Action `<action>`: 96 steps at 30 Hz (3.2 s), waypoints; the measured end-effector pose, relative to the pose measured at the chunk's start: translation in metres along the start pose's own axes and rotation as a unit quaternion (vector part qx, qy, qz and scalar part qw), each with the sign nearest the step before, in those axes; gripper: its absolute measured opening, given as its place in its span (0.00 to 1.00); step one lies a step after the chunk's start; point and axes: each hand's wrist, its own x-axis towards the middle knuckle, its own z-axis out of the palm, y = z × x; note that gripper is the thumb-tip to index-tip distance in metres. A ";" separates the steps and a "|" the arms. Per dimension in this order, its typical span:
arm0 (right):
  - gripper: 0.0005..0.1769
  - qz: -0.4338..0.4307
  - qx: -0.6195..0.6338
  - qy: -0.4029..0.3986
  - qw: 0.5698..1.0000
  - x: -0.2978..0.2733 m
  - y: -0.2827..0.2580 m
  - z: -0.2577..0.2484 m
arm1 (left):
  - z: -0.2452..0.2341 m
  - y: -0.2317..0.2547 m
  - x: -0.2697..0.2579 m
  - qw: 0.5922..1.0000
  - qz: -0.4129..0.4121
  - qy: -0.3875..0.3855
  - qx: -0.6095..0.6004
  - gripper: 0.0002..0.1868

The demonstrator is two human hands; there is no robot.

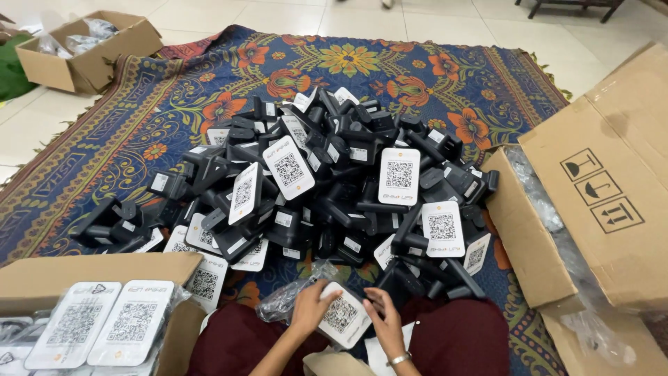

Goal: The person packs multiple black electronic devices with QR labels into cardboard boxes, placing them individually or in small groups after checking them and using plastic bags as padding.

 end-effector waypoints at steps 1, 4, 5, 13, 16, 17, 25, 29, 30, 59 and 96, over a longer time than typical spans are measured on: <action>0.22 0.001 -0.002 -0.006 1.000 -0.007 -0.026 0.004 | -0.008 -0.003 -0.001 1.000 -0.004 0.005 -0.003 0.24; 0.32 -0.079 -0.227 0.038 0.970 -0.022 -0.093 0.026 | -0.046 -0.004 -0.014 0.960 -0.090 0.067 -0.256 0.23; 0.36 -0.136 -0.250 0.031 0.958 -0.020 -0.109 0.038 | -0.066 0.004 -0.021 0.922 -0.099 0.087 -0.363 0.23; 0.50 0.024 0.034 -0.183 0.982 0.023 -0.133 0.187 | -0.185 -0.018 -0.073 0.783 -0.058 0.304 -0.539 0.25; 0.50 -0.085 -0.017 -0.242 0.966 0.036 -0.139 0.257 | -0.223 -0.051 -0.091 0.743 -0.049 0.393 -0.540 0.26; 0.53 -0.078 0.038 -0.262 0.961 0.034 -0.144 0.283 | -0.234 -0.067 -0.096 0.720 -0.034 0.434 -0.540 0.25; 0.60 -0.118 0.020 -0.396 0.910 0.033 -0.162 0.476 | -0.334 -0.142 -0.138 0.559 -0.008 0.665 -0.495 0.22; 0.55 -0.220 -0.131 -0.444 0.859 0.030 -0.144 0.528 | -0.362 -0.189 -0.162 0.525 -0.046 0.735 -0.427 0.19; 0.55 -0.291 -0.182 -0.440 0.830 0.030 -0.139 0.537 | -0.366 -0.201 -0.166 0.524 -0.074 0.745 -0.407 0.17; 0.31 -0.412 -0.393 -0.434 0.698 0.028 -0.135 0.533 | -0.346 -0.191 -0.158 0.723 -0.299 0.576 0.236 0.29; 0.39 -0.001 -0.388 -0.104 0.916 -0.031 -0.084 -0.057 | 0.038 0.031 0.025 0.921 0.059 0.335 0.191 0.32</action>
